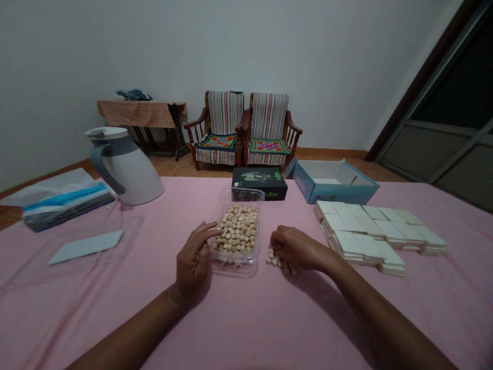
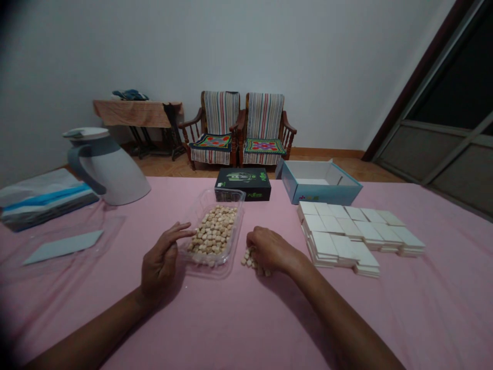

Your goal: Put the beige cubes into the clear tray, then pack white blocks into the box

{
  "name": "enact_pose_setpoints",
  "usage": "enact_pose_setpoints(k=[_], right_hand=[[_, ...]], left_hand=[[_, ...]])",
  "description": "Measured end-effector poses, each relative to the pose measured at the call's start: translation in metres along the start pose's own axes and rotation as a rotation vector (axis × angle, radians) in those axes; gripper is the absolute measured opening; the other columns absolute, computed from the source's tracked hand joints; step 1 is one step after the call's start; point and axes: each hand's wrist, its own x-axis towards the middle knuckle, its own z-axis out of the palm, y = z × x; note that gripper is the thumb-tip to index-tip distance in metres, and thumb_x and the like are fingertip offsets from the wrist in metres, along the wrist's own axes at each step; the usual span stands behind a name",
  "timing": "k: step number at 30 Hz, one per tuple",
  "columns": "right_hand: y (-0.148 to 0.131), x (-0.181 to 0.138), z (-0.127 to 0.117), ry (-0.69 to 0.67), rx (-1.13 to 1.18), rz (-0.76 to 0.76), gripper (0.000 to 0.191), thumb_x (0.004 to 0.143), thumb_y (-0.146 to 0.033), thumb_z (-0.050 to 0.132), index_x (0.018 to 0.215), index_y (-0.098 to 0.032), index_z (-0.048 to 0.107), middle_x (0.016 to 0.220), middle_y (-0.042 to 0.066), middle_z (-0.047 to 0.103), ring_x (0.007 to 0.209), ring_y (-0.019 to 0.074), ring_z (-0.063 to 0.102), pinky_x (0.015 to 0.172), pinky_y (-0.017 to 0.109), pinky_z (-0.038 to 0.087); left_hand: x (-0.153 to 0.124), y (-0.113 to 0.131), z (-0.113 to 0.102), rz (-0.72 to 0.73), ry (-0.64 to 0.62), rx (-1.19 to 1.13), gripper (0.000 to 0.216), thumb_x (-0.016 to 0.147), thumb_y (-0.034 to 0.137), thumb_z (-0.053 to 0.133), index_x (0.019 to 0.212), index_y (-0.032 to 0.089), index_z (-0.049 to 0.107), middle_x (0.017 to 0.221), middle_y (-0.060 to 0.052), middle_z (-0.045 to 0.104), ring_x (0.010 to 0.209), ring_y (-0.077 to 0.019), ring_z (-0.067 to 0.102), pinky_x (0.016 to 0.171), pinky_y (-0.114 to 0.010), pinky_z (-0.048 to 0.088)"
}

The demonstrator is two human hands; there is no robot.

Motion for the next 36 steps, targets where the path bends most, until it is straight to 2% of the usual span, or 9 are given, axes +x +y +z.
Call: enact_pose_setpoints(k=[8, 11, 18, 22, 24, 28, 31, 34, 36], right_hand=[[-0.007, 0.010, 0.023, 0.010, -0.095, -0.023, 0.022, 0.073, -0.006, 0.053, 0.089, -0.017, 0.065, 0.093, 0.008, 0.062, 0.088, 0.0181, 0.054, 0.068, 0.024, 0.034], [-0.004, 0.011, 0.021, 0.062, -0.065, -0.013, 0.015, 0.077, -0.008, 0.052, 0.083, -0.016, 0.063, 0.087, 0.008, 0.061, 0.080, 0.0165, 0.054, 0.065, 0.025, 0.035], [-0.013, 0.010, -0.007, 0.439, 0.382, -0.053, 0.012, 0.078, -0.013, 0.053, 0.087, -0.017, 0.060, 0.070, -0.001, 0.058, 0.062, 0.0107, 0.053, 0.059, 0.023, 0.040], [-0.026, 0.013, -0.010, 0.491, 0.762, -0.138, 0.030, 0.079, -0.020, 0.057, 0.109, -0.018, 0.057, 0.087, 0.003, 0.065, 0.073, 0.0128, 0.062, 0.067, 0.026, 0.048], [-0.023, 0.012, -0.011, 0.482, 0.822, -0.148, 0.034, 0.080, -0.022, 0.057, 0.113, -0.018, 0.056, 0.095, 0.005, 0.066, 0.077, 0.0139, 0.065, 0.071, 0.028, 0.050], [-0.001, 0.006, -0.015, 0.425, 0.432, -0.042, 0.016, 0.082, -0.017, 0.052, 0.093, -0.016, 0.064, 0.084, 0.005, 0.067, 0.074, 0.0151, 0.063, 0.070, 0.028, 0.047], [0.013, 0.004, -0.011, 0.269, 0.050, 0.013, 0.014, 0.079, -0.013, 0.055, 0.086, -0.016, 0.066, 0.087, 0.008, 0.067, 0.080, 0.0174, 0.059, 0.073, 0.029, 0.041], [0.018, 0.007, 0.000, 0.104, -0.099, 0.032, 0.015, 0.082, -0.016, 0.053, 0.086, -0.016, 0.068, 0.089, 0.009, 0.066, 0.084, 0.0184, 0.056, 0.072, 0.028, 0.038], [0.018, 0.011, 0.008, 0.072, -0.132, 0.026, 0.018, 0.084, -0.015, 0.050, 0.087, -0.015, 0.068, 0.089, 0.010, 0.065, 0.086, 0.0186, 0.055, 0.072, 0.027, 0.037]], left_hand=[[0.001, 0.000, 0.000, -0.007, -0.004, 0.009, 0.030, 0.094, 0.024, 0.037, 0.102, 0.021, 0.065, 0.116, -0.007, 0.064, 0.117, -0.0203, 0.055, 0.109, -0.047, 0.034], [0.001, 0.001, -0.001, -0.002, -0.010, 0.016, 0.029, 0.094, 0.024, 0.036, 0.102, 0.021, 0.064, 0.115, -0.007, 0.064, 0.116, -0.0204, 0.056, 0.109, -0.047, 0.034], [0.000, 0.000, 0.000, 0.000, -0.014, 0.010, 0.029, 0.094, 0.023, 0.036, 0.101, 0.021, 0.064, 0.113, -0.007, 0.064, 0.115, -0.0202, 0.055, 0.109, -0.048, 0.034], [0.000, 0.000, -0.001, -0.008, -0.023, 0.019, 0.030, 0.094, 0.024, 0.036, 0.101, 0.020, 0.065, 0.114, -0.007, 0.064, 0.115, -0.0207, 0.055, 0.109, -0.049, 0.034], [0.001, 0.000, -0.001, -0.011, -0.024, 0.022, 0.030, 0.094, 0.025, 0.036, 0.100, 0.020, 0.065, 0.114, -0.008, 0.064, 0.115, -0.0208, 0.056, 0.109, -0.049, 0.034], [0.001, 0.001, -0.002, -0.010, -0.015, 0.023, 0.030, 0.094, 0.027, 0.036, 0.099, 0.020, 0.065, 0.113, -0.008, 0.065, 0.115, -0.0211, 0.056, 0.109, -0.049, 0.035], [0.001, 0.001, -0.001, -0.018, -0.009, 0.020, 0.030, 0.094, 0.028, 0.036, 0.100, 0.021, 0.065, 0.113, -0.007, 0.065, 0.116, -0.0213, 0.056, 0.109, -0.049, 0.035], [0.001, 0.001, -0.001, -0.018, -0.005, 0.021, 0.030, 0.094, 0.029, 0.036, 0.100, 0.021, 0.065, 0.113, -0.007, 0.065, 0.116, -0.0216, 0.056, 0.109, -0.049, 0.035], [0.001, 0.000, -0.001, -0.017, -0.009, 0.022, 0.030, 0.094, 0.028, 0.037, 0.100, 0.021, 0.065, 0.113, -0.007, 0.065, 0.115, -0.0212, 0.056, 0.109, -0.048, 0.035]])
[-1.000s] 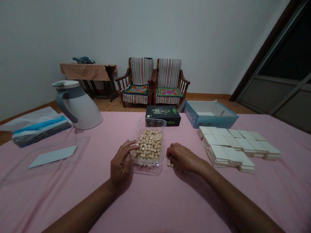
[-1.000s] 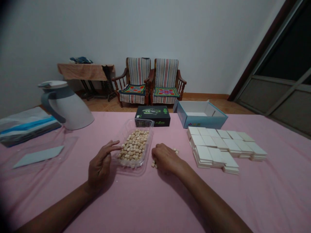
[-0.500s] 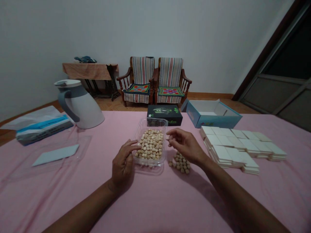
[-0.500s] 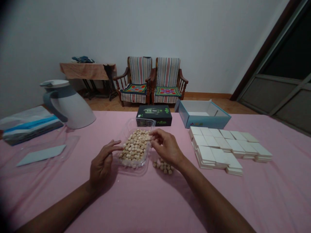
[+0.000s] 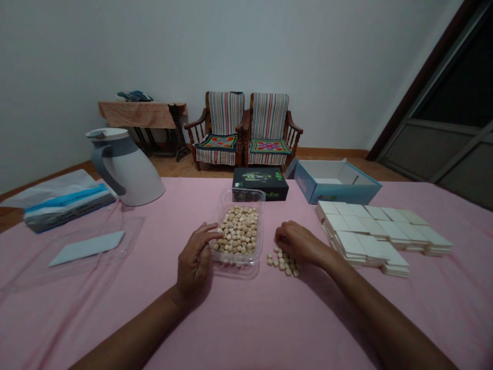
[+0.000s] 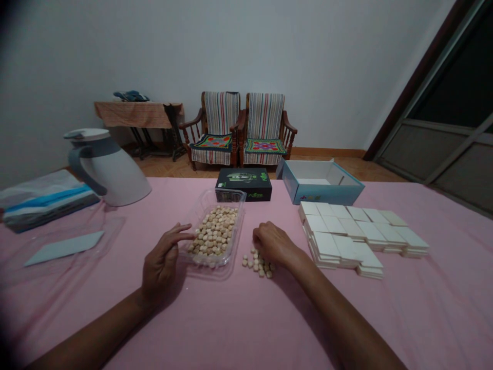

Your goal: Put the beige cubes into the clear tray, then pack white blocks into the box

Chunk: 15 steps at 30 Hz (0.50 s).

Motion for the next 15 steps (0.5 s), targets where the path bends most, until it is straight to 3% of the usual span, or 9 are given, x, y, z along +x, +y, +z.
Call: enact_pose_setpoints(k=[4, 7, 11, 15], right_hand=[[0.001, 0.004, 0.006, 0.022, 0.004, 0.003, 0.019, 0.082, -0.012, 0.048, 0.086, -0.015, 0.067, 0.087, 0.009, 0.064, 0.085, 0.0179, 0.055, 0.072, 0.026, 0.037], [0.001, 0.004, -0.002, 0.118, 0.099, 0.028, 0.016, 0.077, -0.010, 0.052, 0.084, -0.014, 0.066, 0.083, 0.007, 0.063, 0.078, 0.0159, 0.056, 0.068, 0.026, 0.039], [-0.015, 0.002, -0.018, 0.351, 0.472, -0.001, 0.012, 0.077, -0.014, 0.054, 0.085, -0.015, 0.063, 0.083, 0.005, 0.063, 0.067, 0.0122, 0.058, 0.064, 0.025, 0.044], [-0.036, 0.001, -0.025, 0.417, 0.920, -0.111, 0.022, 0.081, -0.026, 0.058, 0.101, -0.017, 0.062, 0.099, 0.007, 0.067, 0.083, 0.0155, 0.066, 0.074, 0.029, 0.051]], left_hand=[[0.000, 0.000, 0.000, 0.009, -0.010, -0.008, 0.029, 0.094, 0.026, 0.036, 0.101, 0.021, 0.064, 0.113, -0.007, 0.065, 0.115, -0.0204, 0.055, 0.109, -0.048, 0.034], [-0.001, 0.001, 0.000, 0.003, -0.006, -0.011, 0.029, 0.094, 0.026, 0.036, 0.101, 0.021, 0.064, 0.114, -0.007, 0.064, 0.116, -0.0204, 0.055, 0.110, -0.048, 0.033], [-0.002, 0.001, 0.000, -0.004, 0.002, -0.024, 0.029, 0.094, 0.026, 0.037, 0.101, 0.021, 0.064, 0.115, -0.007, 0.064, 0.117, -0.0207, 0.054, 0.109, -0.048, 0.034], [-0.003, 0.002, 0.001, -0.019, -0.008, -0.038, 0.028, 0.094, 0.026, 0.038, 0.104, 0.022, 0.064, 0.119, -0.006, 0.063, 0.119, -0.0205, 0.053, 0.111, -0.047, 0.032]])
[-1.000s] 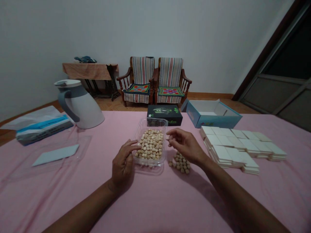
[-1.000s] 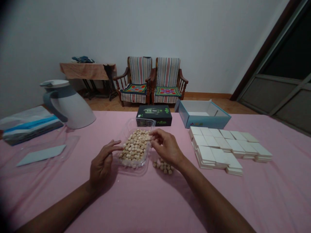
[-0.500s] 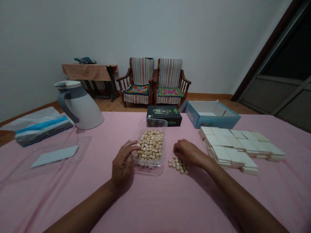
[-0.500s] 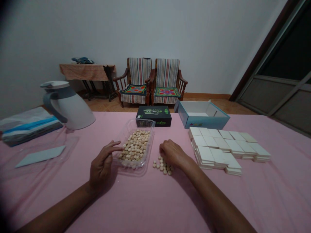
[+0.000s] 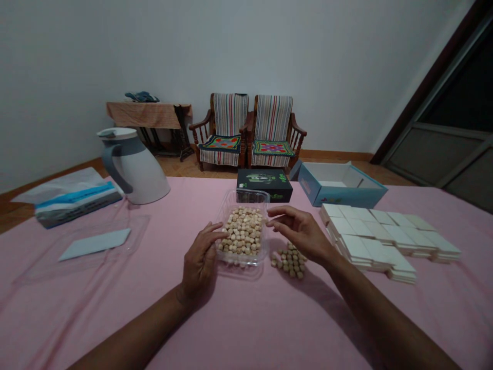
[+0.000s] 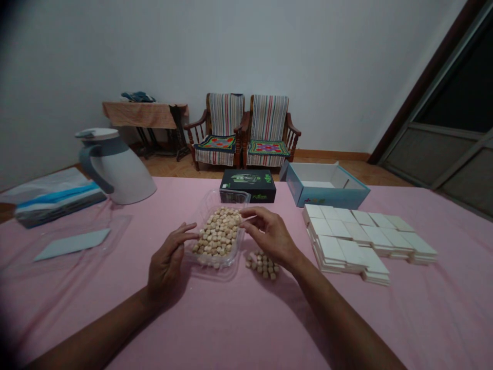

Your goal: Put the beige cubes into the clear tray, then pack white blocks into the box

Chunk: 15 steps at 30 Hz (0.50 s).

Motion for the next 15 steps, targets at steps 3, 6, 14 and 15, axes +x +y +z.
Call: enact_pose_setpoints(k=[3, 6, 14, 15], right_hand=[[-0.003, -0.001, -0.001, 0.050, -0.018, -0.018, 0.019, 0.082, -0.024, 0.056, 0.099, -0.018, 0.063, 0.098, 0.006, 0.068, 0.086, 0.0161, 0.066, 0.076, 0.030, 0.051], [0.001, -0.003, -0.010, -0.037, -0.292, 0.020, 0.015, 0.082, -0.017, 0.051, 0.086, -0.018, 0.065, 0.084, 0.004, 0.069, 0.075, 0.0145, 0.063, 0.070, 0.027, 0.048], [0.014, -0.014, 0.007, -0.445, -0.954, 0.198, 0.020, 0.081, -0.012, 0.047, 0.082, -0.015, 0.066, 0.086, 0.010, 0.065, 0.077, 0.0172, 0.057, 0.062, 0.025, 0.035], [0.017, -0.015, 0.009, -0.446, -0.966, 0.203, 0.021, 0.082, -0.011, 0.045, 0.081, -0.015, 0.066, 0.085, 0.010, 0.065, 0.076, 0.0169, 0.057, 0.061, 0.025, 0.034]], left_hand=[[0.000, 0.002, 0.000, 0.021, 0.000, 0.031, 0.027, 0.093, 0.024, 0.039, 0.107, 0.022, 0.063, 0.117, -0.007, 0.064, 0.118, -0.0202, 0.055, 0.109, -0.047, 0.035], [0.000, 0.005, -0.001, 0.105, -0.045, 0.108, 0.026, 0.091, 0.025, 0.043, 0.111, 0.021, 0.060, 0.113, -0.008, 0.065, 0.115, -0.0213, 0.056, 0.106, -0.047, 0.038], [-0.001, 0.003, -0.003, 0.195, -0.098, 0.158, 0.022, 0.089, 0.022, 0.047, 0.108, 0.022, 0.059, 0.104, -0.006, 0.068, 0.113, -0.0222, 0.057, 0.105, -0.049, 0.039], [-0.001, 0.002, -0.003, 0.194, -0.098, 0.150, 0.022, 0.089, 0.021, 0.047, 0.108, 0.022, 0.059, 0.105, -0.006, 0.068, 0.113, -0.0222, 0.057, 0.105, -0.049, 0.038]])
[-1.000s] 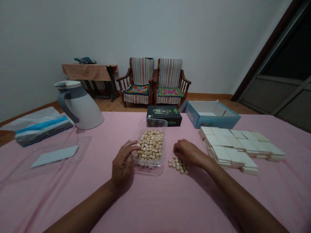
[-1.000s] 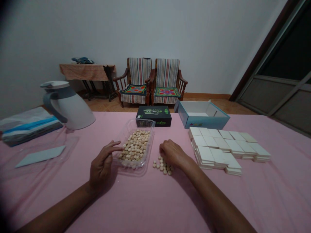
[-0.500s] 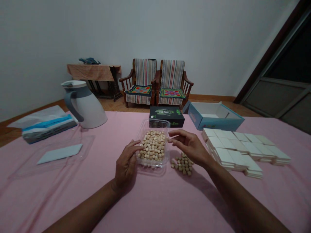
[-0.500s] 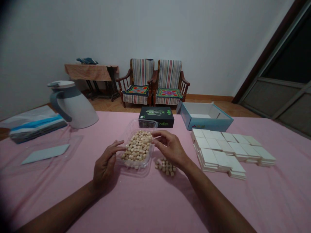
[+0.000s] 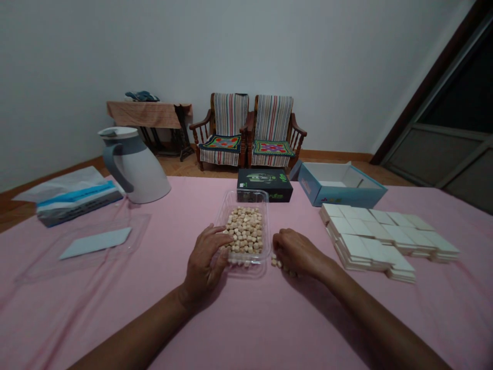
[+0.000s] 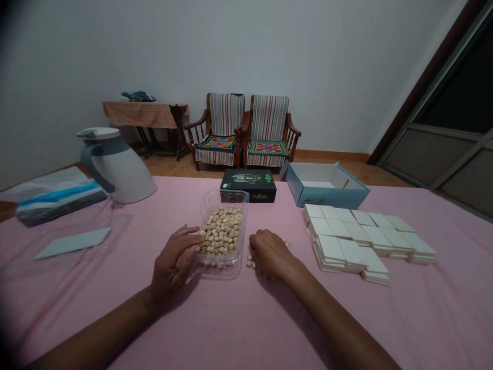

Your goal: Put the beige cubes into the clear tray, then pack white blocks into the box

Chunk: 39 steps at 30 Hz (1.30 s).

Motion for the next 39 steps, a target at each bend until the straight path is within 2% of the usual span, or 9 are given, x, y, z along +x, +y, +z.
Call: enact_pose_setpoints(k=[3, 6, 10, 14, 18, 20, 25, 33, 39], right_hand=[[0.006, 0.002, 0.003, 0.056, 0.024, -0.006, 0.018, 0.081, -0.012, 0.046, 0.080, -0.016, 0.064, 0.084, 0.008, 0.063, 0.075, 0.0163, 0.055, 0.062, 0.025, 0.035], [0.014, 0.003, -0.006, 0.211, 0.153, -0.013, 0.012, 0.077, -0.012, 0.052, 0.082, -0.015, 0.062, 0.083, 0.006, 0.061, 0.073, 0.0144, 0.055, 0.064, 0.025, 0.038], [0.008, 0.002, -0.019, 0.457, 0.511, -0.100, 0.012, 0.079, -0.015, 0.053, 0.087, -0.017, 0.061, 0.084, 0.004, 0.062, 0.070, 0.0125, 0.057, 0.067, 0.025, 0.045], [-0.006, 0.001, -0.022, 0.523, 0.849, -0.196, 0.020, 0.083, -0.025, 0.056, 0.102, -0.019, 0.060, 0.102, 0.006, 0.066, 0.086, 0.0147, 0.064, 0.077, 0.028, 0.050], [0.000, -0.001, -0.022, 0.460, 0.702, -0.136, 0.013, 0.084, -0.019, 0.051, 0.089, -0.017, 0.063, 0.080, 0.003, 0.067, 0.072, 0.0137, 0.063, 0.067, 0.025, 0.047], [0.007, -0.002, -0.019, 0.330, 0.516, -0.124, 0.014, 0.080, -0.013, 0.050, 0.082, -0.016, 0.064, 0.073, 0.002, 0.066, 0.067, 0.0132, 0.060, 0.064, 0.024, 0.043], [0.007, -0.004, -0.002, 0.040, 0.231, -0.150, 0.017, 0.073, -0.009, 0.050, 0.077, -0.016, 0.065, 0.079, 0.004, 0.065, 0.071, 0.0134, 0.055, 0.062, 0.023, 0.034], [-0.001, 0.003, 0.016, -0.008, 0.211, -0.138, 0.012, 0.070, -0.009, 0.052, 0.074, -0.015, 0.062, 0.080, 0.004, 0.059, 0.071, 0.0123, 0.049, 0.062, 0.022, 0.030], [0.014, 0.002, 0.012, 0.071, 0.241, -0.133, 0.016, 0.070, -0.005, 0.050, 0.076, -0.016, 0.060, 0.081, 0.003, 0.058, 0.070, 0.0117, 0.049, 0.062, 0.022, 0.033]], left_hand=[[0.000, 0.001, 0.001, -0.022, 0.016, -0.038, 0.025, 0.091, 0.020, 0.045, 0.111, 0.022, 0.059, 0.109, -0.007, 0.067, 0.115, -0.0218, 0.056, 0.106, -0.050, 0.037], [0.000, 0.005, 0.002, -0.059, 0.044, -0.093, 0.029, 0.093, 0.020, 0.039, 0.114, 0.021, 0.059, 0.118, -0.009, 0.064, 0.120, -0.0218, 0.054, 0.107, -0.050, 0.037], [0.002, 0.010, 0.002, -0.107, 0.084, -0.117, 0.029, 0.095, 0.024, 0.038, 0.113, 0.020, 0.059, 0.122, -0.010, 0.062, 0.123, -0.0230, 0.051, 0.106, -0.048, 0.040], [0.003, 0.010, 0.002, -0.136, 0.095, -0.113, 0.029, 0.095, 0.025, 0.038, 0.114, 0.020, 0.059, 0.122, -0.009, 0.062, 0.126, -0.0233, 0.048, 0.106, -0.047, 0.039], [0.002, 0.008, 0.002, -0.155, 0.093, -0.115, 0.028, 0.095, 0.026, 0.038, 0.112, 0.020, 0.060, 0.119, -0.008, 0.063, 0.123, -0.0228, 0.050, 0.105, -0.046, 0.040], [0.001, 0.007, 0.003, -0.157, 0.095, -0.117, 0.028, 0.095, 0.026, 0.038, 0.111, 0.020, 0.060, 0.118, -0.008, 0.063, 0.123, -0.0228, 0.051, 0.105, -0.046, 0.040], [0.000, 0.005, 0.004, -0.154, 0.094, -0.109, 0.028, 0.095, 0.024, 0.038, 0.111, 0.021, 0.061, 0.118, -0.007, 0.063, 0.124, -0.0222, 0.049, 0.107, -0.048, 0.037], [0.000, 0.001, 0.003, -0.120, 0.075, -0.058, 0.028, 0.095, 0.022, 0.037, 0.111, 0.021, 0.060, 0.117, -0.007, 0.063, 0.124, -0.0222, 0.049, 0.108, -0.050, 0.035], [-0.001, 0.001, 0.003, -0.095, 0.085, -0.058, 0.026, 0.094, 0.020, 0.039, 0.107, 0.022, 0.062, 0.115, -0.006, 0.065, 0.122, -0.0218, 0.050, 0.107, -0.049, 0.036]])
